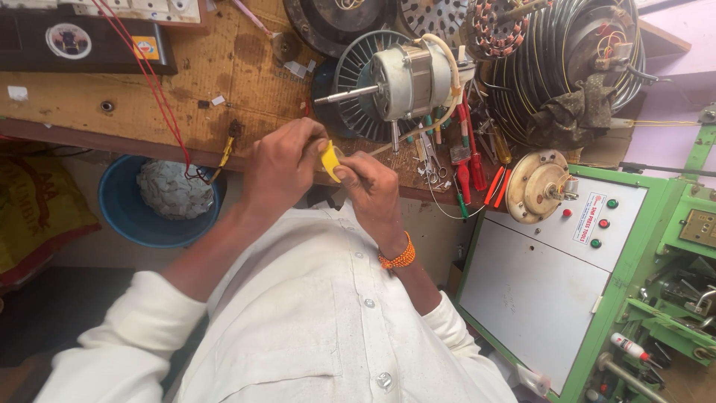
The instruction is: The person strips and twists wires, connects them to a motor assembly, and wraps the connections with yellow tape. They handle a motor, wires, and tape on a cluttered workbench.
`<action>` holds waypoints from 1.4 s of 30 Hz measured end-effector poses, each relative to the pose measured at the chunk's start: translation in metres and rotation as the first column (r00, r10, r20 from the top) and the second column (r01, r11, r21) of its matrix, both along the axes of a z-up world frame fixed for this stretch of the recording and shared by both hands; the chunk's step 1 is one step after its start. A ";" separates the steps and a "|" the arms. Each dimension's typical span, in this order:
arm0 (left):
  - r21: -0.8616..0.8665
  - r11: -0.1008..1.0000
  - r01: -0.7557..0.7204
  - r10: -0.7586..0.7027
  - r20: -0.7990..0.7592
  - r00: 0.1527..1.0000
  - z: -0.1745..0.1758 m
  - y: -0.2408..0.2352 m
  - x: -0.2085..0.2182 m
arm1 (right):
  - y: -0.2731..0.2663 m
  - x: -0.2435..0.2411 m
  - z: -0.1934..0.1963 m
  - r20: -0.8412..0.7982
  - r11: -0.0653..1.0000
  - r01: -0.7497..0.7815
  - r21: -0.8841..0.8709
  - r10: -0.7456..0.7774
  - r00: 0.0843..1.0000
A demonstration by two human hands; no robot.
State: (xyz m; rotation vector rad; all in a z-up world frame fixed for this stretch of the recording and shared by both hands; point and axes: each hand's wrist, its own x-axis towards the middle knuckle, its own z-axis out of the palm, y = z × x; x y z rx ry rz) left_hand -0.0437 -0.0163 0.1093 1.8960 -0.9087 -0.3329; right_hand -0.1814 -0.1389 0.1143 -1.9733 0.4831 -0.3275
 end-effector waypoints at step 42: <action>0.071 0.973 0.218 -0.061 -0.835 0.546 -0.045 -0.059 0.072 | -0.025 0.032 -0.017 -0.138 0.878 0.261 0.402 -0.224 0.965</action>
